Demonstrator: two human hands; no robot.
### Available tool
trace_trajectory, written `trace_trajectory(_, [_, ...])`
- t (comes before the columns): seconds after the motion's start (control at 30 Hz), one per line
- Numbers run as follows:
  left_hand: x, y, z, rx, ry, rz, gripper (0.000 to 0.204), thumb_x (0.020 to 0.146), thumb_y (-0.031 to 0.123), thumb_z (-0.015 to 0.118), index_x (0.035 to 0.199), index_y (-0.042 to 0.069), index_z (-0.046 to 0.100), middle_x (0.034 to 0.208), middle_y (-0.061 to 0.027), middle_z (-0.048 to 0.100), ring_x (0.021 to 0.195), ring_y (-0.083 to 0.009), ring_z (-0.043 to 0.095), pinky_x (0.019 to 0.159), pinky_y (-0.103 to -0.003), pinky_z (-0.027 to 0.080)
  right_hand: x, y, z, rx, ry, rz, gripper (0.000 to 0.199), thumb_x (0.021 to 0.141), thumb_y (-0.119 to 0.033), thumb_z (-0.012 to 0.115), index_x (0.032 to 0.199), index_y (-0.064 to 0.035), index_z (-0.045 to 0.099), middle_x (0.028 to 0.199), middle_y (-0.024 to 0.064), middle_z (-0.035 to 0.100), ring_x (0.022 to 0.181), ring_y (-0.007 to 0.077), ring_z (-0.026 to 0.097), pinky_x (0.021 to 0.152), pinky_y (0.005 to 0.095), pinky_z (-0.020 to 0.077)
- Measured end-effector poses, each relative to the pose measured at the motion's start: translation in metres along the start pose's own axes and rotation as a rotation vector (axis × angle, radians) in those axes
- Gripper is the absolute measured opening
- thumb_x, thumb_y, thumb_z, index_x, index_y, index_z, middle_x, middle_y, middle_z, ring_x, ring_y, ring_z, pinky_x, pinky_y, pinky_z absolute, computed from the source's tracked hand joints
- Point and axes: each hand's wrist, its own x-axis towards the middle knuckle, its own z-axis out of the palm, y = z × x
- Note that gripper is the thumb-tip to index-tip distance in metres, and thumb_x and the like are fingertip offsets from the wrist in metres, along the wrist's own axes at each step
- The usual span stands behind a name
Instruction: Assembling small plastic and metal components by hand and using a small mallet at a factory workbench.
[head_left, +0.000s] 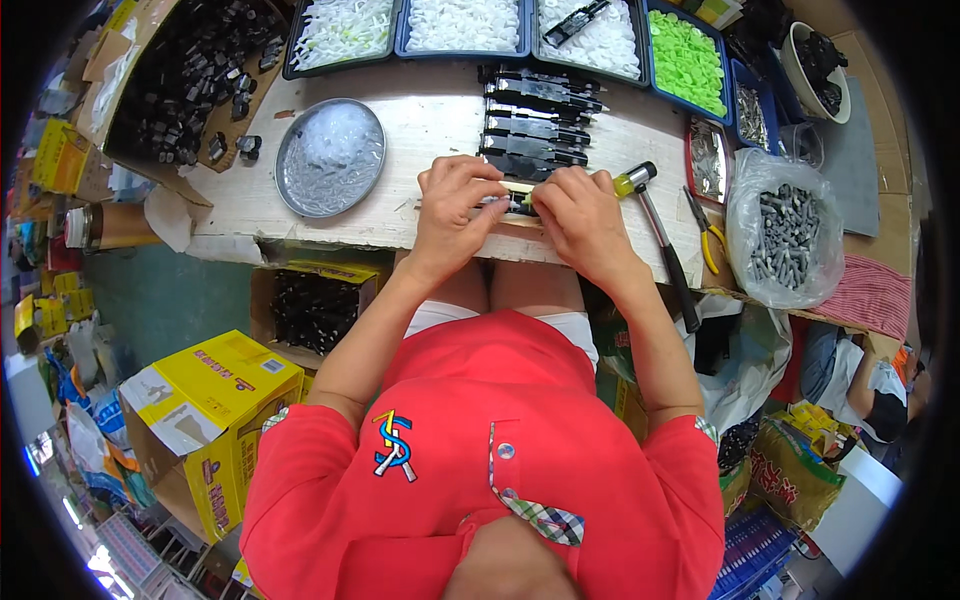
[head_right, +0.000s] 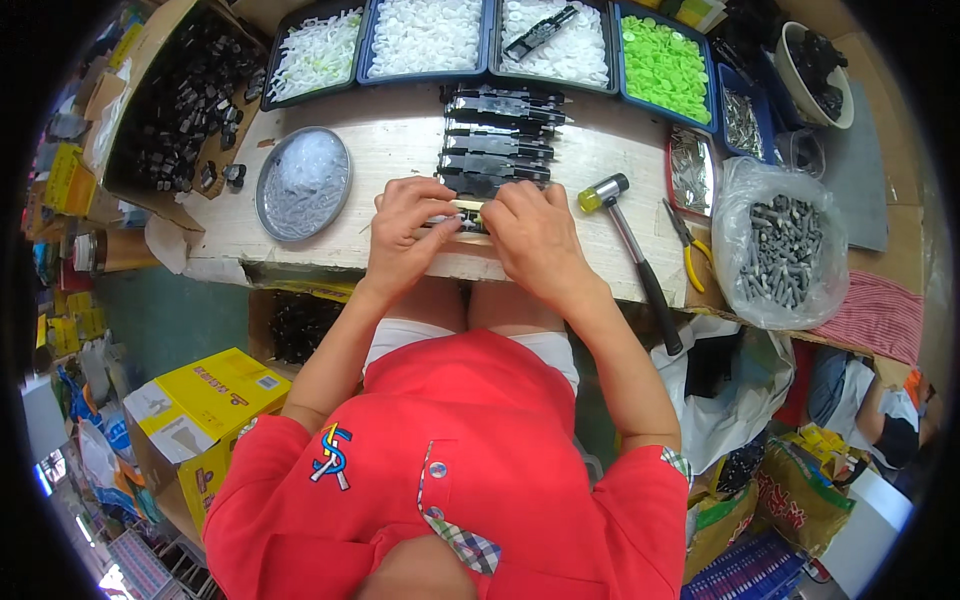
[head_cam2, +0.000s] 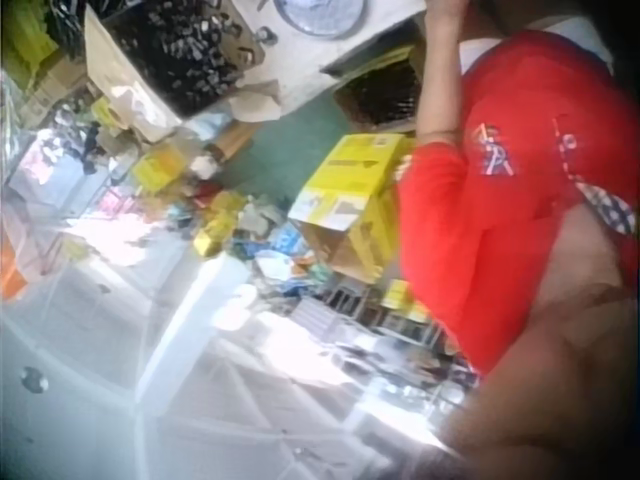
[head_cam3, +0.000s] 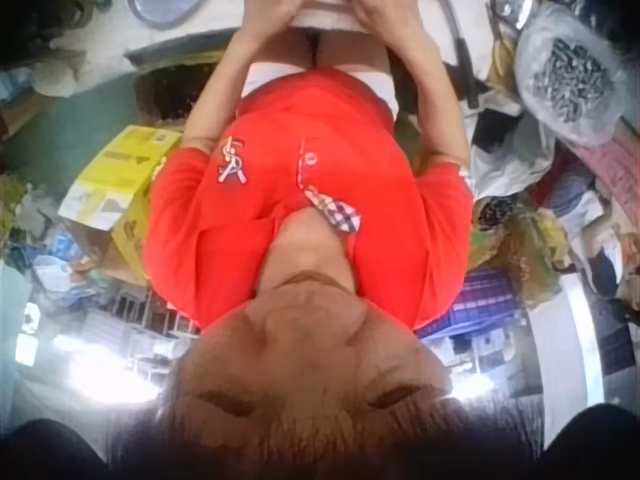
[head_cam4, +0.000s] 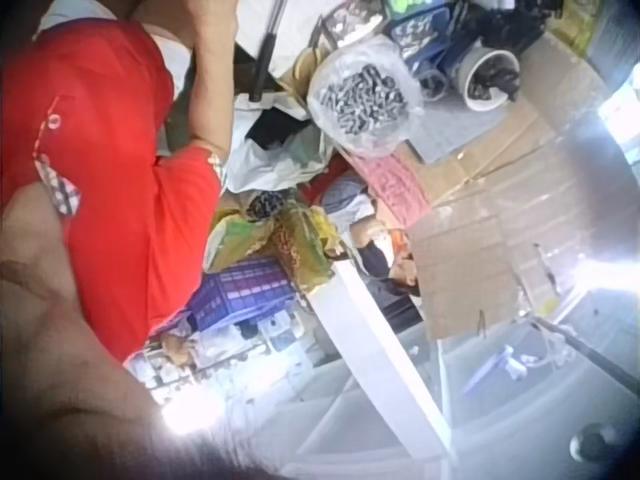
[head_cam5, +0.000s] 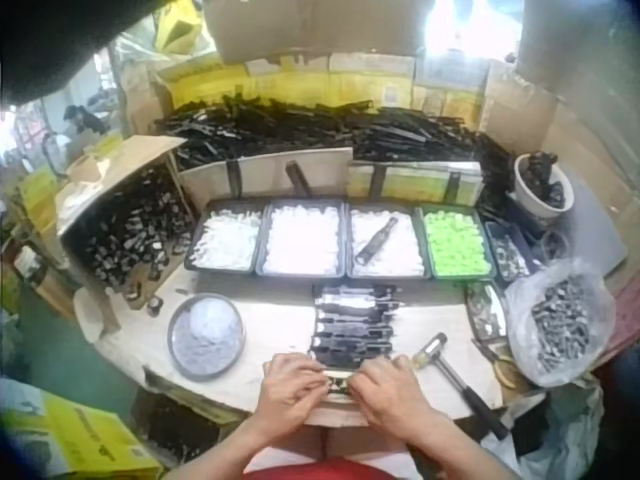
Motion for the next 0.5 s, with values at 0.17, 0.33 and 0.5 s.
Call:
trace_trajectory(0.17, [-0.004,-0.001,0.011,0.072,-0.021,-0.017,0.011,0.067,0.008,0.068,0.077,0.007,0.063,0.095,-0.0022,0.060,0.101,-0.0203,0.049,0.084,-0.033,0.029,0.005,0.002,0.004,-0.106,-0.149,-0.066,0.012,0.067,-0.006,0.058,0.079,-0.0077,0.054,0.077,0.0055,0.048,0.077,0.0225,0.049,0.068,0.0363,0.0321])
trace_trajectory(0.33, [-0.005,-0.004,0.013,0.070,-0.022,0.018,0.014,0.064,0.005,0.065,0.077,0.007,0.062,0.094,-0.0023,0.059,0.100,-0.0209,0.049,0.084,-0.034,0.030,0.018,-0.001,0.001,-0.108,-0.271,-0.117,0.011,0.065,-0.007,0.060,0.076,-0.0059,0.057,0.078,0.0067,0.052,0.080,0.0220,0.052,0.071,0.0365,0.0341])
trace_trajectory(0.5, [-0.005,-0.006,0.016,0.048,-0.016,0.044,0.010,0.064,0.006,0.063,0.074,0.008,0.059,0.092,-0.0014,0.056,0.099,-0.0216,0.048,0.084,-0.037,0.028,0.021,-0.004,0.003,-0.122,-0.288,-0.133,0.011,0.066,-0.008,0.061,0.076,-0.0052,0.060,0.077,0.0070,0.054,0.080,0.0221,0.053,0.071,0.0368,0.0346])
